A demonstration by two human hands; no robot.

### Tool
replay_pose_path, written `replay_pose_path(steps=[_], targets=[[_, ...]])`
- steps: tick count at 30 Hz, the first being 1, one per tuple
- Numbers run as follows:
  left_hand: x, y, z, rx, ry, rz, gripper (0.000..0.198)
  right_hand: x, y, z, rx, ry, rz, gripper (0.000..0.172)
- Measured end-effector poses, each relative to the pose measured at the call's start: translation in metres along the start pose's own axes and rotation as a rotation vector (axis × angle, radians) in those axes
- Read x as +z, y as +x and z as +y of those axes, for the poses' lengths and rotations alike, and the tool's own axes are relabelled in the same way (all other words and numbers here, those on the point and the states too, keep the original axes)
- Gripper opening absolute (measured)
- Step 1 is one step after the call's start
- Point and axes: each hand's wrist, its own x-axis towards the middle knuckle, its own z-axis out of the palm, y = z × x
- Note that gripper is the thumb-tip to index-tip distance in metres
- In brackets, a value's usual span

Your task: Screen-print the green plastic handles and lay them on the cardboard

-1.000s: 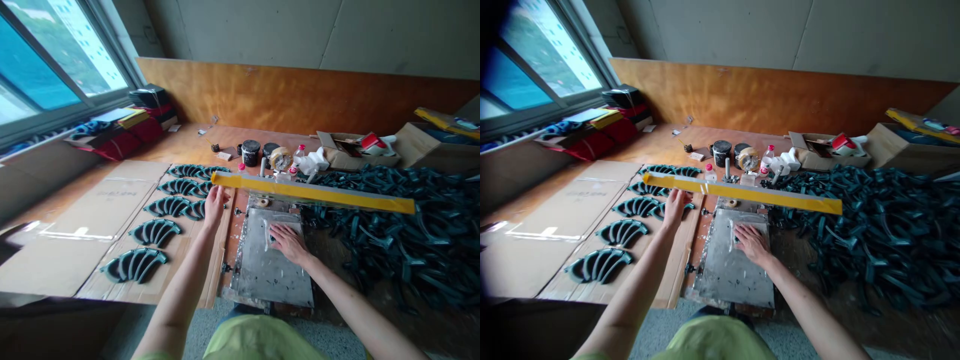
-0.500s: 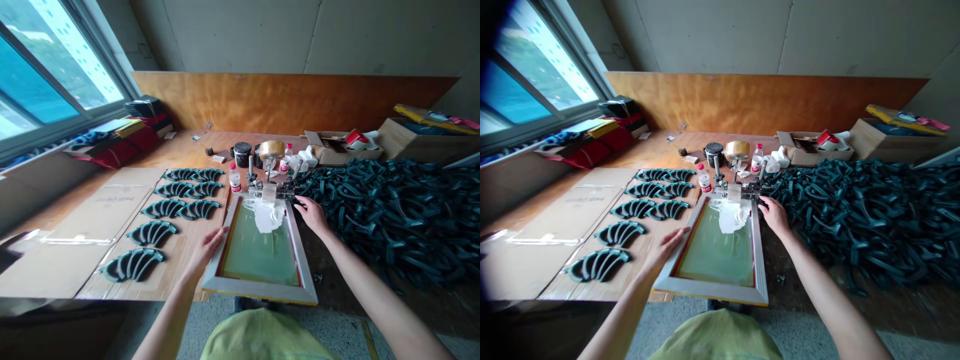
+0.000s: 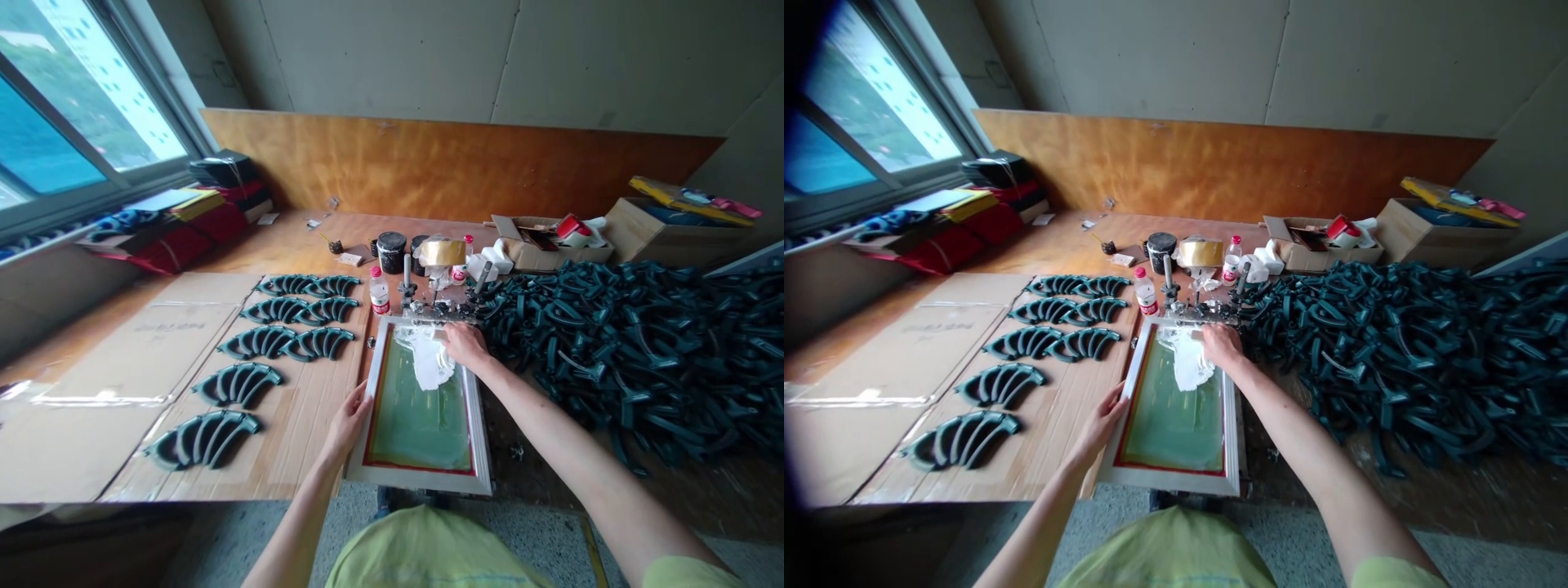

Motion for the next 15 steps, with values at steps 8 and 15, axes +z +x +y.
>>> replay_pose_path(steps=[8, 15], targets=[[0.000, -0.004, 0.005, -0.010, 0.032, -0.004, 0.077, -0.003, -0.062, -0.006, -0.406, 0.030, -0.036, 0.024], [0.003, -0.006, 0.009, -0.023, 0.028, 0.028, 0.079, -0.017, -0.049, -0.001, -0.357, 0.085, -0.030, 0.015]])
